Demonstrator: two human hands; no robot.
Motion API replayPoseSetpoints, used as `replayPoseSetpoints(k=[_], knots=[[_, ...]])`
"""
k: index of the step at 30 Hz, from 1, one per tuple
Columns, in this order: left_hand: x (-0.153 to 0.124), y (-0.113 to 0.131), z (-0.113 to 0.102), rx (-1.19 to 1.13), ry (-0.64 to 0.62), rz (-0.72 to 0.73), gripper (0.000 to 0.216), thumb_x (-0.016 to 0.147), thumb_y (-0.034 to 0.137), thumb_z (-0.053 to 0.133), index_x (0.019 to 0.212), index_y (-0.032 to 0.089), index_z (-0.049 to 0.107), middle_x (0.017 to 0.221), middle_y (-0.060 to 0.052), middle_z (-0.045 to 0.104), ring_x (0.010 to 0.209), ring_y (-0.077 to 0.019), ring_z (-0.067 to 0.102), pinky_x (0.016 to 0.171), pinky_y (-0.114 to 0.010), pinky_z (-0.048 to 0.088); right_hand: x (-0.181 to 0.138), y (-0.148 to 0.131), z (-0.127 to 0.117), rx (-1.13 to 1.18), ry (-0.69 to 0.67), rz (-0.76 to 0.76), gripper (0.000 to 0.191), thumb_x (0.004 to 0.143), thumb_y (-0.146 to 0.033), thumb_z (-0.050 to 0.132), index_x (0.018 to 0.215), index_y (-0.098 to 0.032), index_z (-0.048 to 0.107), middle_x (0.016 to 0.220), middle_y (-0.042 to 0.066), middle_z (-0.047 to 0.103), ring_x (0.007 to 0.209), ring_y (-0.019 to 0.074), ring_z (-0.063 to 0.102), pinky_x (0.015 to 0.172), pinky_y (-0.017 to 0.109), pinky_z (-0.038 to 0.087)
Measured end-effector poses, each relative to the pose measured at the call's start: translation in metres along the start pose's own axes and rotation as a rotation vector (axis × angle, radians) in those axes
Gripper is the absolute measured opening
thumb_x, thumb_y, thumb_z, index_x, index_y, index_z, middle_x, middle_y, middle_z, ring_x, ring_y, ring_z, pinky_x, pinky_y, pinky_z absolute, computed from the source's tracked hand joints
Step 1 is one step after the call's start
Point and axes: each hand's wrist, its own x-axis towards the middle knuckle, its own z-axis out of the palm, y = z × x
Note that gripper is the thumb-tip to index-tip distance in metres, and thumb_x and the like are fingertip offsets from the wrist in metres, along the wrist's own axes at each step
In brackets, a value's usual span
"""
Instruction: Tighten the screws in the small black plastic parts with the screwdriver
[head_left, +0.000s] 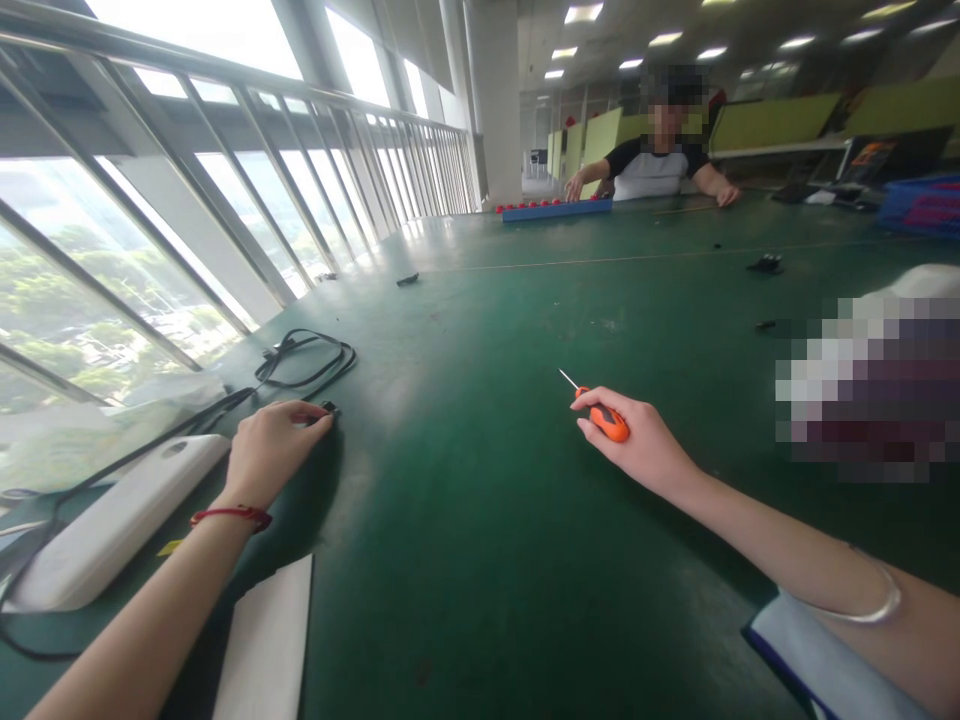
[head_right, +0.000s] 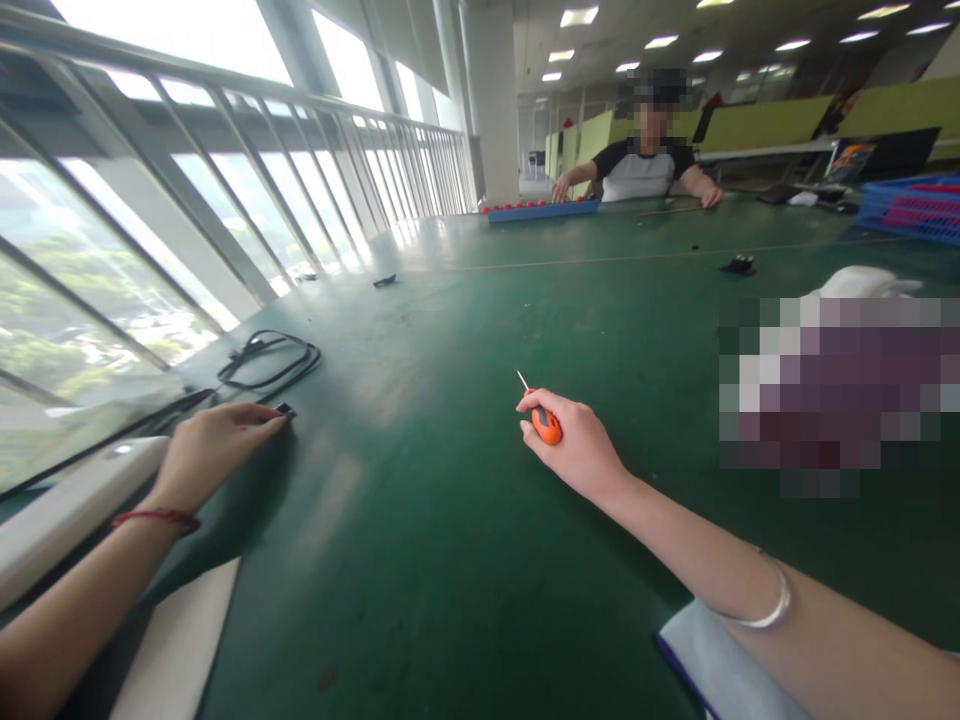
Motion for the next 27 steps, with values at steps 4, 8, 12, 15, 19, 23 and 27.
replayPoseSetpoints(k=[4,8,12,15,19,23,27], knots=[[0.005,-0.009,-0.004,-0.068,0.049,-0.033,0.034,0.073,0.044,0.059,0.088,0.017,0.073,0.082,-0.004,0.073,0.087,-0.0254,0.065,0.071,-0.026,0.043,0.000,0.000,-0.001,0.001,-0.011,0.004,0.016,0.082,-0.029,0.056,0.093,-0.023,0.064,0.095,0.005,0.070,0.074,0.0194,0.066,0.067,0.032,0.050],[0.013,-0.027,-0.005,-0.225,0.064,-0.103,0.033,0.071,0.044,0.064,0.090,0.019,0.072,0.076,0.001,0.072,0.084,-0.0223,0.064,0.076,-0.026,0.044,0.000,0.000,-0.001,-0.038,-0.036,0.032,0.016,0.081,-0.032,0.056,0.093,-0.023,0.063,0.093,0.004,0.069,0.072,0.0193,0.065,0.068,0.034,0.049],[0.014,-0.028,-0.005,-0.351,-0.026,-0.163,0.038,0.071,0.045,0.066,0.095,0.016,0.072,0.084,-0.002,0.073,0.090,-0.0233,0.063,0.075,-0.027,0.044,0.000,0.001,0.000,-0.045,-0.035,0.023,0.015,0.082,-0.031,0.056,0.093,-0.023,0.063,0.092,0.004,0.070,0.073,0.0194,0.065,0.070,0.034,0.049],[0.013,-0.019,-0.006,-0.364,-0.017,-0.180,0.035,0.070,0.043,0.067,0.092,0.016,0.072,0.082,-0.001,0.073,0.091,-0.0228,0.063,0.076,-0.026,0.043,0.000,0.002,0.000,-0.050,-0.021,0.005,0.014,0.081,-0.030,0.057,0.092,-0.023,0.063,0.091,0.004,0.070,0.072,0.0192,0.064,0.069,0.034,0.049],[0.012,-0.010,-0.006,-0.329,0.021,-0.160,0.029,0.069,0.042,0.067,0.083,0.017,0.072,0.073,0.001,0.071,0.087,-0.0221,0.063,0.078,-0.026,0.042,0.000,0.003,0.000,-0.053,-0.024,0.004,0.015,0.081,-0.031,0.057,0.092,-0.023,0.064,0.091,0.004,0.070,0.071,0.0196,0.065,0.067,0.034,0.050],[0.012,-0.008,-0.006,-0.307,-0.009,-0.173,0.031,0.069,0.042,0.067,0.084,0.017,0.072,0.069,0.001,0.069,0.084,-0.0224,0.062,0.076,-0.026,0.042,0.000,0.002,0.000,-0.048,-0.045,0.022,0.016,0.081,-0.032,0.056,0.093,-0.023,0.063,0.093,0.004,0.070,0.074,0.0203,0.065,0.070,0.035,0.050],[0.012,-0.009,-0.006,-0.299,-0.035,-0.178,0.033,0.070,0.042,0.066,0.089,0.016,0.071,0.074,0.000,0.070,0.086,-0.0229,0.062,0.077,-0.027,0.041,0.000,0.000,-0.001,-0.055,-0.054,0.034,0.017,0.081,-0.032,0.056,0.093,-0.023,0.063,0.091,0.004,0.069,0.072,0.0196,0.064,0.069,0.034,0.048]])
